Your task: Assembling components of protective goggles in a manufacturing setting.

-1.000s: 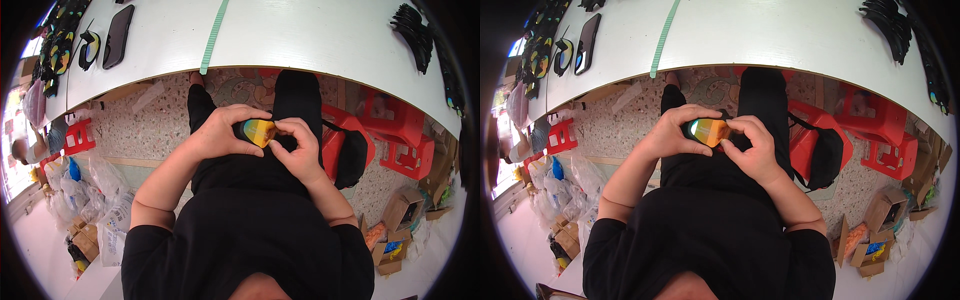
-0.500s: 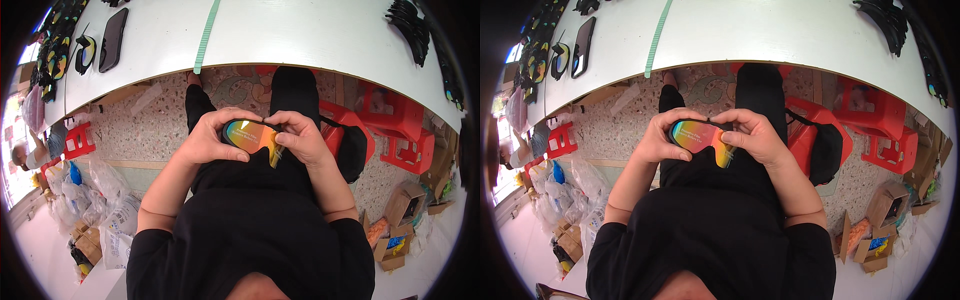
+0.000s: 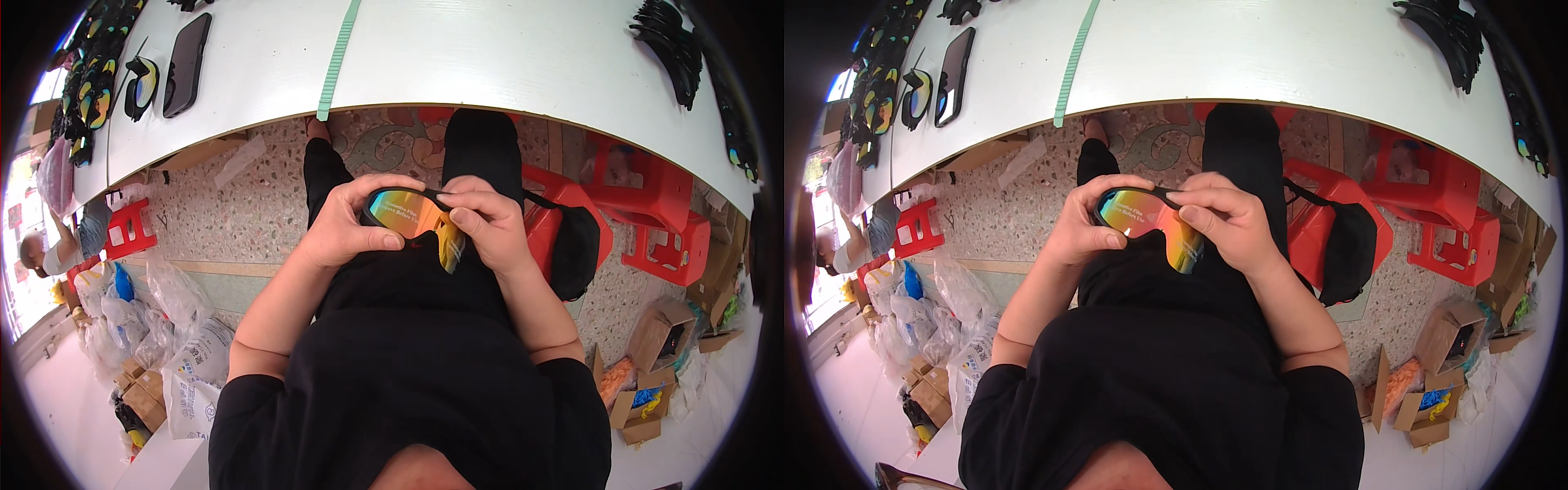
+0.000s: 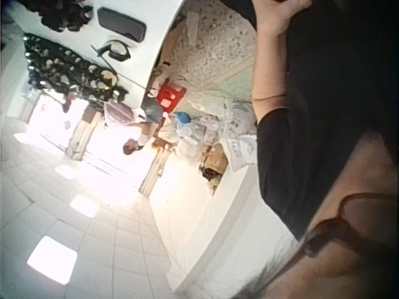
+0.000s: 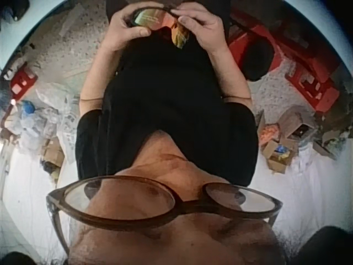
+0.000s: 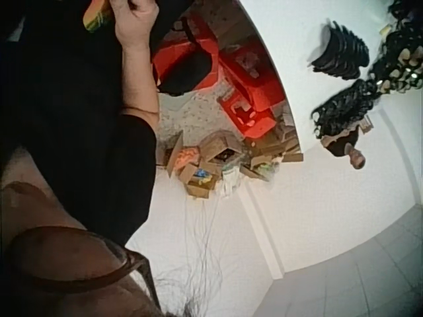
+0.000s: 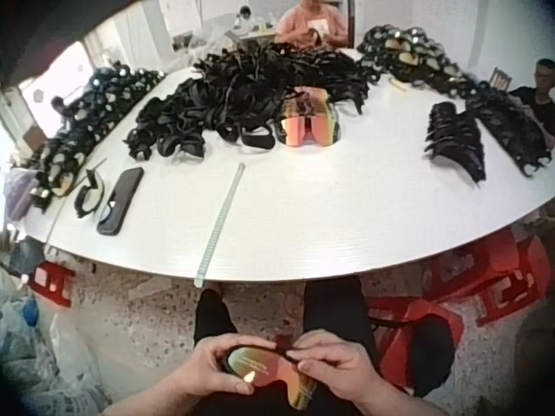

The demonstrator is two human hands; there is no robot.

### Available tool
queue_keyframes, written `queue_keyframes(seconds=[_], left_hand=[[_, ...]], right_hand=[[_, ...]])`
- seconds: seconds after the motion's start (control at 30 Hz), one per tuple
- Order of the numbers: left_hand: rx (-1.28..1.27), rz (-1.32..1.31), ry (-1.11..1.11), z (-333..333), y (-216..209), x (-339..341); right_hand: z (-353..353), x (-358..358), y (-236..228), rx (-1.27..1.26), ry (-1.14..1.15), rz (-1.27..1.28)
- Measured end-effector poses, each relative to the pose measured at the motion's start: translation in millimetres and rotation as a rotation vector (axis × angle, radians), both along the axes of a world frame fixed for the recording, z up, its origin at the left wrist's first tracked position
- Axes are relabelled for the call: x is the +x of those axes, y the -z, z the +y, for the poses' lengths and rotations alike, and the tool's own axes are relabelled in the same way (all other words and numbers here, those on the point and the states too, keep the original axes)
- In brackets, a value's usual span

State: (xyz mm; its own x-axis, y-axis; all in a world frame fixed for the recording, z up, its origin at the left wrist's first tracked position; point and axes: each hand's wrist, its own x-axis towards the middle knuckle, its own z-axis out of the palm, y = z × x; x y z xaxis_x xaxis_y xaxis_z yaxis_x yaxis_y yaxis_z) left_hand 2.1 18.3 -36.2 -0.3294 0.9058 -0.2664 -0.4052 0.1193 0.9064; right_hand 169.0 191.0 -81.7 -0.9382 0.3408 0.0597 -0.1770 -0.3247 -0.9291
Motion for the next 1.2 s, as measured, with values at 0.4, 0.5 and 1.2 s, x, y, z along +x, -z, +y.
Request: queue_keyframes(seconds=[0.4,0.5,1.2], left_hand=[[-0.012,0.138,0.007,3,-7,-11],[-0.051,0.237,0.051,3,-12,-17],[0.114,1.156,0.204,19,-19,-12]], right_hand=[[3,2,-27,0.822,0.164,0.145],[4,-2,-27,0.71,0.108,0.059],[22,-15,-4,-0.157,-0.287,-0.042]])
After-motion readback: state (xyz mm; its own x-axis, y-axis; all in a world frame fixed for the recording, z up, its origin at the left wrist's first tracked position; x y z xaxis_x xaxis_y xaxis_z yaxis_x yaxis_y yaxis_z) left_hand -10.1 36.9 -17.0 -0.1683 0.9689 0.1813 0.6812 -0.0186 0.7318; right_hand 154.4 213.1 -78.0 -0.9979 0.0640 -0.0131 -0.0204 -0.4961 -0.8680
